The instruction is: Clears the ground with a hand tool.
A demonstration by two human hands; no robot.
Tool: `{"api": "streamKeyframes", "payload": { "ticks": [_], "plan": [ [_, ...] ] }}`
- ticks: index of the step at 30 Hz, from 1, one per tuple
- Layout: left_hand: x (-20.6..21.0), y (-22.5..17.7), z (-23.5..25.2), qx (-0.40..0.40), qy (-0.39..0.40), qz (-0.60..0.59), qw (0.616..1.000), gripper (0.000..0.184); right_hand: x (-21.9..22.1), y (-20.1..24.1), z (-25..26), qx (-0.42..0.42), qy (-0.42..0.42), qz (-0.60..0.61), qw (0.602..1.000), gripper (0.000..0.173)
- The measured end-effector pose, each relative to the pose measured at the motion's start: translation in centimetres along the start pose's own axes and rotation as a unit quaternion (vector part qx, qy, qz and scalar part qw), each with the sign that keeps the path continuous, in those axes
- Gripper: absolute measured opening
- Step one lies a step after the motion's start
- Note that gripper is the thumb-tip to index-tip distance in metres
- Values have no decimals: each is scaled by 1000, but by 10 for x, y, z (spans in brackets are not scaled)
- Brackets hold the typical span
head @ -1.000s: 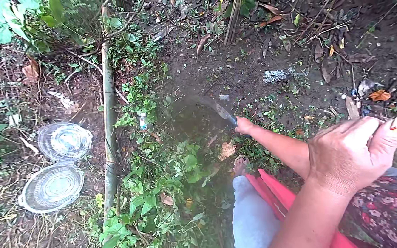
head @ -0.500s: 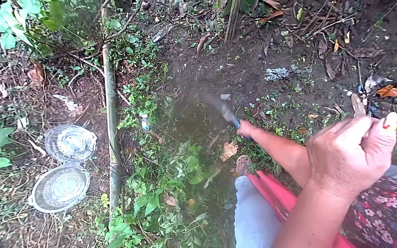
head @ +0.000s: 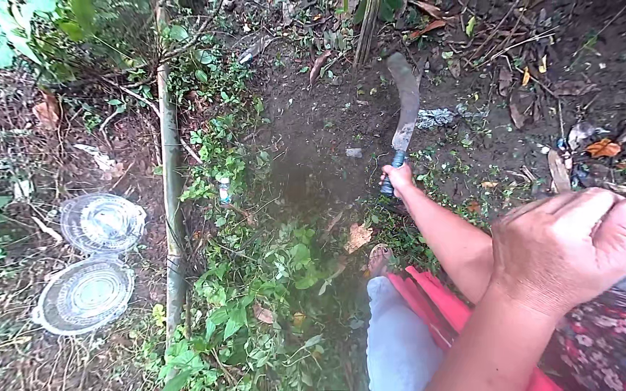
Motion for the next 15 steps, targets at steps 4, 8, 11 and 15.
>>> {"api": "streamKeyframes", "payload": {
  "ticks": [4,8,11,15],
  "plan": [
    [-3,2,0,-3,-11,7,1000,24,4,-67,-13,33,134,-327,935,55],
    [-1,3,1,-2,-19,7,1000,24,-26,-95,-41,24,246,-524,815,60],
    [3,1,0,2,-15,3,1000,24,-47,-85,-41,30,205,-437,875,54],
    [5,0,-1,2,2,0,1000,24,-37,-58,-42,27,66,-128,989,53]
  ]
}}
Point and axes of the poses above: each hand's wrist, its own z-axis towards the middle knuckle, its own x-axis out of the palm, y = z × x, the point moved 6 cm from there along z, towards the middle knuckle, and after that the axes turned 1 degree about -x, right-handed, at the moved point
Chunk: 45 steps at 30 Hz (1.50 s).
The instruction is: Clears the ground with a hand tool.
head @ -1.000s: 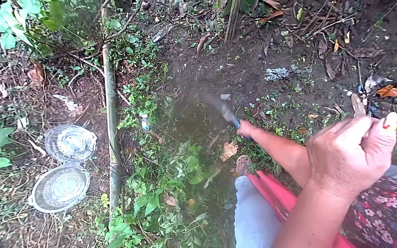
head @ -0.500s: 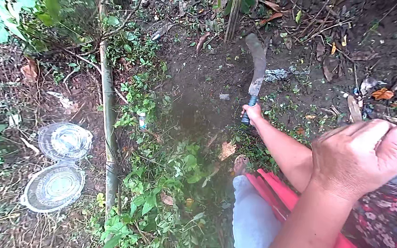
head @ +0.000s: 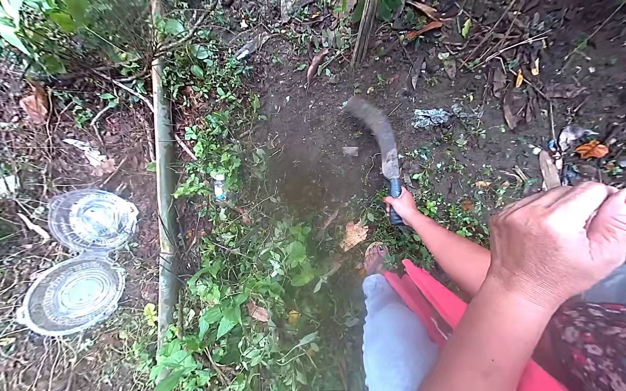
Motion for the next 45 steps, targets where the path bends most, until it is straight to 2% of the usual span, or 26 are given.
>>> {"api": "streamKeyframes", "payload": {
  "ticks": [2,3,4,5,6,8,10,12,14,15,16,19,23,26,29,31,33,34,35,37,39,40,41,43,45],
  "plan": [
    [1,0,0,-2,1,-5,1000,25,25,9,-5,17,-34,146,989,50],
    [1,0,0,-3,-1,-4,1000,25,40,5,-9,29,-29,153,987,49],
    [3,0,-1,-3,-4,-1,1000,25,54,-6,-14,41,-3,100,994,48],
    [4,0,-1,-4,-6,2,1000,25,67,-23,-21,60,56,3,997,52],
    [5,0,-1,-4,-7,4,1000,25,78,-42,-34,79,136,-117,981,56],
    [7,0,-1,-3,-4,7,1000,26,97,-69,-71,81,261,-278,921,60],
    [10,0,-2,-7,-1,3,1000,26,99,-86,-104,41,325,-379,866,64],
    [16,-1,-2,-7,9,0,1000,25,96,-89,-128,-49,383,-490,781,62],
    [21,-1,-2,-5,19,0,1000,25,95,-81,-157,-152,430,-555,695,53],
    [22,-2,-1,-5,20,4,1000,25,94,-75,-169,-186,437,-573,669,47],
    [22,-1,-1,-5,19,9,1000,25,91,-65,-177,-202,426,-585,660,43],
    [18,-2,0,0,13,22,1000,26,69,-28,-163,-235,342,-609,676,43],
    [17,-4,0,17,11,33,999,26,-2,13,-98,-258,252,-607,709,40],
    [17,-6,0,21,23,33,999,25,-63,30,-56,-191,190,-558,784,43],
    [17,-6,0,20,21,32,999,26,-105,24,-16,-129,85,-402,902,49],
    [17,-6,0,17,24,33,999,25,-103,16,-5,-89,9,-231,969,48],
    [18,-6,1,16,28,30,999,25,-78,-3,-5,-33,-63,-32,997,48],
    [19,-6,1,16,29,30,999,25,-62,-21,-5,-7,-77,28,997,47],
    [20,-5,1,15,29,28,999,25,-44,-39,-12,16,-70,29,997,45],
    [21,-4,2,16,28,26,999,25,-22,-81,-33,56,21,-131,990,53],
    [21,-4,1,12,32,25,999,24,-12,-117,-58,64,156,-337,926,60],
    [20,-3,1,9,33,26,999,24,-12,-126,-69,57,198,-408,890,61],
    [20,-3,1,6,30,28,999,24,-15,-129,-78,45,226,-455,860,62],
    [20,-2,1,2,27,30,999,24,-29,-122,-88,8,256,-490,834,59],
    [20,-2,1,3,28,33,999,24,-48,-104,-86,-20,239,-466,852,57]
  ]
}}
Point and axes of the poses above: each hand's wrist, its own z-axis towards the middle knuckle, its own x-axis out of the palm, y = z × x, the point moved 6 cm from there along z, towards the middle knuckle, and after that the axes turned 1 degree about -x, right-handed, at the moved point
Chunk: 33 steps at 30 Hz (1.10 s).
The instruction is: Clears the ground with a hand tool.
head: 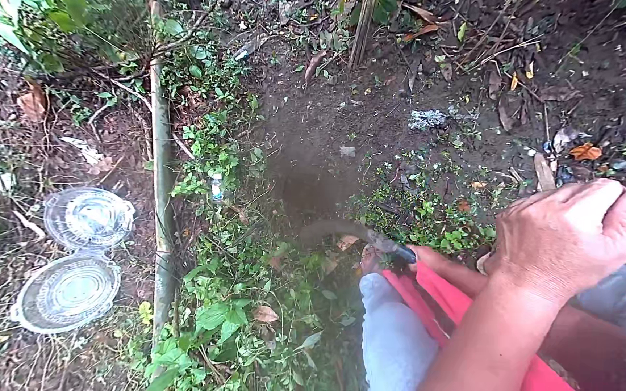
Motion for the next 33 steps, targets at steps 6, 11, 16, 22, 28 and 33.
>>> {"api": "streamKeyframes", "payload": {
  "ticks": [6,11,16,22,28,33],
  "plan": [
    [0,-2,0,13,2,1,1000,24,-95,17,17,58,-258,410,873,51],
    [3,-3,-1,14,-3,-7,1000,22,-95,49,79,55,-299,602,739,34],
    [2,-1,0,10,-6,-6,1000,21,11,61,69,12,51,102,993,53],
    [-4,-1,-2,2,-11,-2,1000,22,-4,39,24,2,22,37,999,62],
    [-6,-3,-3,8,-5,-8,1000,23,-86,21,28,44,-225,426,875,47],
    [-5,-4,-2,9,-12,-16,1000,24,-43,51,55,71,-249,533,805,36]
  ]
}}
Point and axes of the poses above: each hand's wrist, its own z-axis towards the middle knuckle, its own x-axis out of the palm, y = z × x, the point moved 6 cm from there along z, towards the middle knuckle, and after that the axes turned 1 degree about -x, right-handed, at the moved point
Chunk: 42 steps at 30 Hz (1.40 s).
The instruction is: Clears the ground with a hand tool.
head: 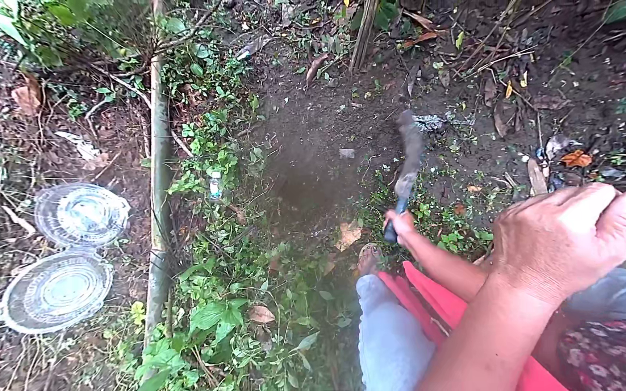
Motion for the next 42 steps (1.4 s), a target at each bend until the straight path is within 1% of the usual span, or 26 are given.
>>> {"api": "streamKeyframes", "payload": {
  "ticks": [1,2,4,5,7,9,11,15,17,18,19,20,22,24,26,28,31,33,34,35,36,37,38,40,41,42],
  "plan": [
    [0,0,1,-2,0,0,1000,23,1,-22,-9,5,51,-142,989,44],
    [-1,1,1,-4,1,2,1000,23,-1,-44,-20,12,115,-295,948,52],
    [-2,3,2,-11,1,6,1000,24,-9,-76,-42,24,214,-519,827,64],
    [-3,4,2,-12,1,8,1000,24,-16,-85,-47,20,235,-574,784,68],
    [-4,4,1,-12,0,12,1000,24,-33,-78,-55,-6,228,-613,756,64],
    [-5,3,0,-10,2,17,1000,25,-47,-49,-56,-38,203,-603,770,59],
    [-4,0,0,-4,-1,15,1000,24,-58,-17,-49,-60,143,-552,819,59],
    [0,-3,-1,3,1,14,1000,25,-38,25,-36,-61,12,-287,956,58],
    [1,-3,-1,2,1,12,1000,24,-13,18,-34,-44,-16,-166,985,57],
    [2,-2,-1,1,0,11,1000,24,-3,5,-34,-33,-9,-162,986,58],
    [2,-2,-1,0,0,11,1000,24,2,-12,-36,-21,15,-210,977,59],
    [3,-1,-1,0,0,8,1000,24,2,-29,-40,-6,57,-300,952,62],
    [3,0,-1,-1,4,6,1000,25,-5,-52,-47,23,135,-470,872,67],
    [2,2,0,-3,3,10,1000,24,-19,-41,-47,9,150,-546,824,68],
    [3,2,-2,-2,1,9,1000,25,-33,-13,-40,-21,145,-576,804,65],
    [3,2,-2,5,-1,8,1000,25,-41,14,-29,-43,130,-549,824,61],
    [1,2,-1,3,-2,7,1000,25,-39,35,-19,-46,70,-372,924,55],
    [1,1,-1,-1,2,5,1000,25,-20,32,-21,-33,17,-186,982,51],
    [1,1,-1,-2,5,3,1000,26,-9,22,-23,-25,2,-112,993,51],
    [2,1,-1,-2,6,2,1000,26,1,7,-27,-17,3,-86,996,53],
    [2,1,-1,-3,8,2,1000,25,6,-12,-33,-7,22,-122,992,54],
    [3,1,-1,-2,9,2,1000,25,6,-32,-41,7,69,-209,975,57],
    [4,0,-1,-1,11,4,1000,24,4,-49,-51,22,131,-321,938,59],
    [5,2,0,3,18,16,1000,24,-5,-63,-67,26,228,-495,838,64],
    [3,3,1,1,21,25,999,24,-12,-62,-72,14,252,-558,791,68],
    [2,5,1,-5,24,33,999,25,-22,-60,-75,3,259,-596,760,70]
  ]
}}
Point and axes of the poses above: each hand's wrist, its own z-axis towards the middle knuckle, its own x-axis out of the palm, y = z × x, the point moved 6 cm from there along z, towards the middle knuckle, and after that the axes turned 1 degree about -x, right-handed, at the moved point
